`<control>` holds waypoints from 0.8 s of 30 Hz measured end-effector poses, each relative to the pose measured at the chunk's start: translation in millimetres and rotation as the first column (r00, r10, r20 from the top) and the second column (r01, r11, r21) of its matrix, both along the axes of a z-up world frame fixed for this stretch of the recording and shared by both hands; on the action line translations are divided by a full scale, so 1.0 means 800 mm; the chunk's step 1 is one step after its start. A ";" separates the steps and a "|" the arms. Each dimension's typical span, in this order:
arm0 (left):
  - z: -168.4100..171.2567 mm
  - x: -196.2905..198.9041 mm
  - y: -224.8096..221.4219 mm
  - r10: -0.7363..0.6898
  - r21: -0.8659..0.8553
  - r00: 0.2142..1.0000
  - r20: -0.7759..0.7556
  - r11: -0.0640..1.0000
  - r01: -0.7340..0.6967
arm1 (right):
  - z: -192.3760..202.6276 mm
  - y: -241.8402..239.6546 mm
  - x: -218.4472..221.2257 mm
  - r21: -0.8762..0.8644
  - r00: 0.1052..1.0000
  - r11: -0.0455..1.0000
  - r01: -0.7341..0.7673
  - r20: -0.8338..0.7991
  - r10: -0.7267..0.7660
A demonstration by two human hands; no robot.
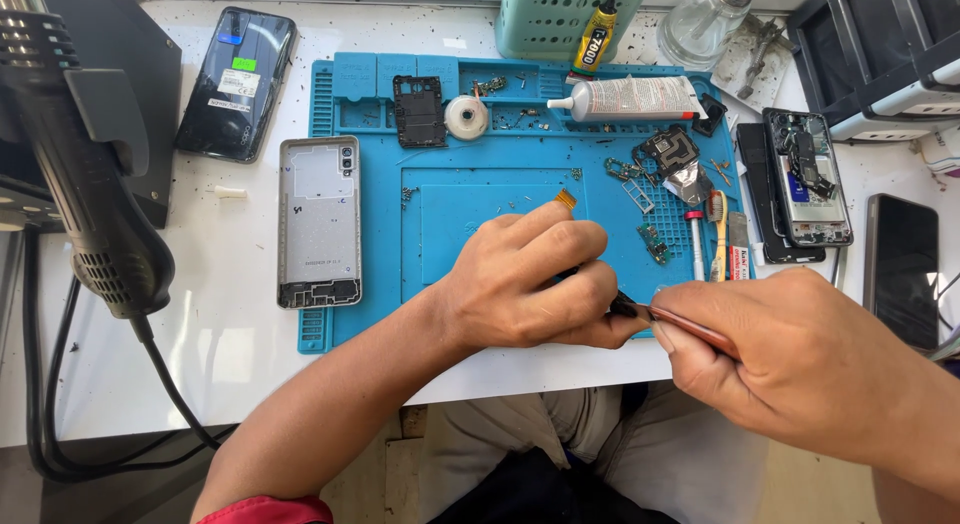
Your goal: Carefully detaching the screen from a mobile phone using a prying tool on a repair bench.
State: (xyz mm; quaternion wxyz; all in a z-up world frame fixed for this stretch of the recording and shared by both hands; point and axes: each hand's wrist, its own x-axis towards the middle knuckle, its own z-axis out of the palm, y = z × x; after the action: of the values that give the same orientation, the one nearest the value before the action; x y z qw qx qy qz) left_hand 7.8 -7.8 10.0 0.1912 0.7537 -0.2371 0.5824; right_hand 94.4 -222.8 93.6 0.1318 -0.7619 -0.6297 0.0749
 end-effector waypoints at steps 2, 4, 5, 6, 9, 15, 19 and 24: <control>-0.003 -0.001 0.004 -0.012 0.000 0.999 -0.031 1.000 0.012 | 0.000 0.003 0.005 -0.013 0.999 1.000 0.009 -0.050 -0.009; -0.006 -0.003 0.006 -0.021 -0.006 0.998 -0.065 1.000 0.020 | 0.000 0.006 0.008 -0.030 0.994 0.999 0.013 -0.104 -0.016; -0.006 -0.003 0.008 -0.020 -0.012 0.997 -0.069 1.000 0.019 | 0.000 0.008 0.011 -0.035 0.993 0.999 0.007 -0.116 -0.010; -0.005 -0.003 0.009 -0.019 -0.018 0.997 -0.073 1.000 0.018 | 0.001 0.010 0.014 -0.039 0.992 0.999 0.000 -0.127 -0.005; -0.006 0.001 0.011 0.009 -0.016 0.999 -0.050 1.000 -0.010 | 0.005 0.021 0.018 -0.022 0.990 0.998 -0.055 -0.128 0.052; 0.008 0.001 0.012 0.089 0.020 0.996 -0.009 0.996 -0.088 | 0.016 0.039 0.027 -0.051 0.977 0.997 -0.061 -0.208 0.049; 0.008 0.001 0.014 0.107 0.050 0.993 -0.058 0.993 -0.104 | 0.024 0.050 0.037 -0.153 0.983 0.988 -0.030 -0.184 0.001; 0.007 0.001 0.013 0.184 -0.004 0.973 -0.138 0.982 -0.186 | 0.042 0.062 0.028 -0.173 0.998 0.983 0.067 0.000 -0.068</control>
State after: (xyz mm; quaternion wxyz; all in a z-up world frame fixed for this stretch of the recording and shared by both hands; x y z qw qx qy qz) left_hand 8.8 2.8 15.4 0.1583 0.8091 -0.1471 0.5464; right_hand 116.5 -173.0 127.3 0.0697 -0.7911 -0.5942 0.1269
